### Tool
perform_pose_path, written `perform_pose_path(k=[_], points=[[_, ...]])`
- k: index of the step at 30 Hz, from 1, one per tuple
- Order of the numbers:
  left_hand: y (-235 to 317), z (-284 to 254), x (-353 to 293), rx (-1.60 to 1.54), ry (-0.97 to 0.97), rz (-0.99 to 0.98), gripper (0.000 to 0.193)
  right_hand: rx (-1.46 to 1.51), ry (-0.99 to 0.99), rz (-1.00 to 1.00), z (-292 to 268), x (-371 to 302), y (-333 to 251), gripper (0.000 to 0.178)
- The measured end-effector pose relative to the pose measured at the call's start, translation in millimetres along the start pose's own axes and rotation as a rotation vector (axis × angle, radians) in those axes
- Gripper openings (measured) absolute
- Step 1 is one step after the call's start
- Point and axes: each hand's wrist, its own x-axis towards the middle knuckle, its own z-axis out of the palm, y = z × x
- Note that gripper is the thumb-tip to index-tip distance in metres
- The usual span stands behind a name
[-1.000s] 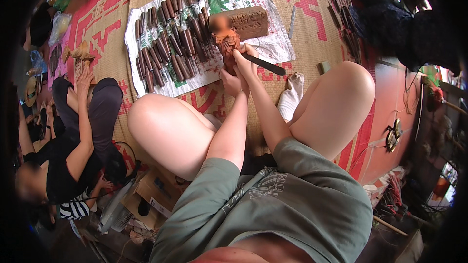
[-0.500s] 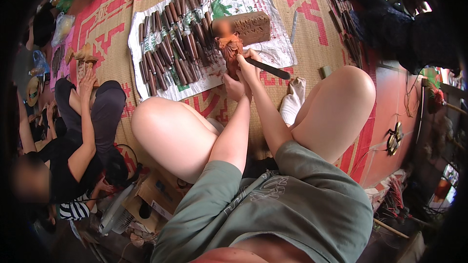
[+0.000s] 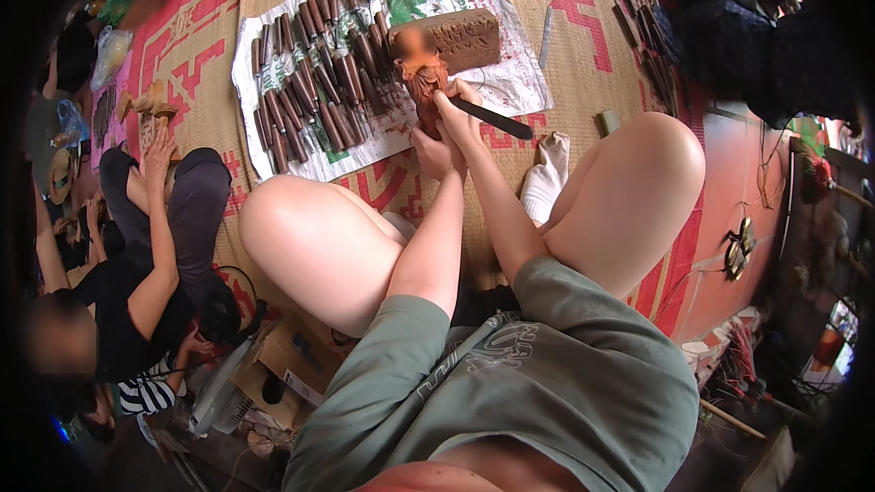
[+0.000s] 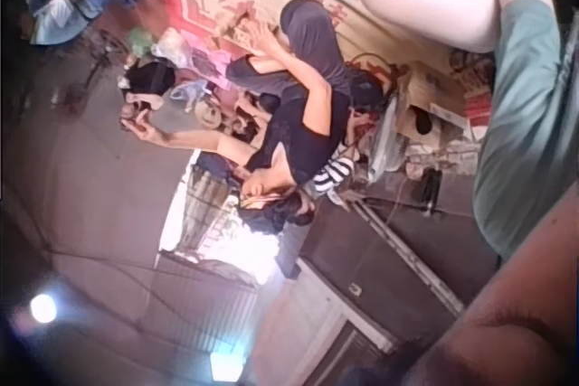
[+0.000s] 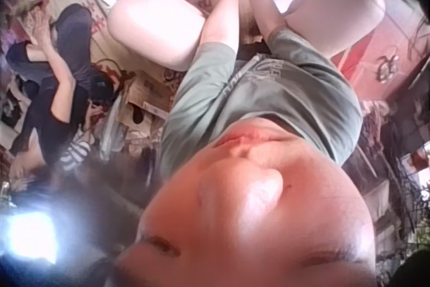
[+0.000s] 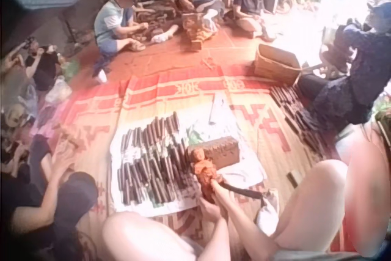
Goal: The person sits on a mat and carves a small reddish-brown wooden figurine using a carving knife. They hold the figurine in one hand and the knife in the other, carefully shaping the wood while surrounded by other artisans.
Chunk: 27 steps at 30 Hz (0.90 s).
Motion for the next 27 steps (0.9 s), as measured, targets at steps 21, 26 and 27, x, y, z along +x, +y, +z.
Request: perform_pose_path(k=[21,26,27], points=[[5.7,-10.2,-17.2,-0.040,-0.134,-0.023,0.055,-0.064,0.091,-0.079,6.2,-4.6,-57.0,0.026],[3.6,-7.2,-8.6,-0.065,-0.085,0.004,0.063,-0.125,-0.233,-0.253,37.1,31.2,-145.8,0.016],[0.4,-2.5,-6.8,-0.066,-0.045,0.044,0.064,-0.122,-0.308,-0.310,38.5,42.3,-166.2,0.017]])
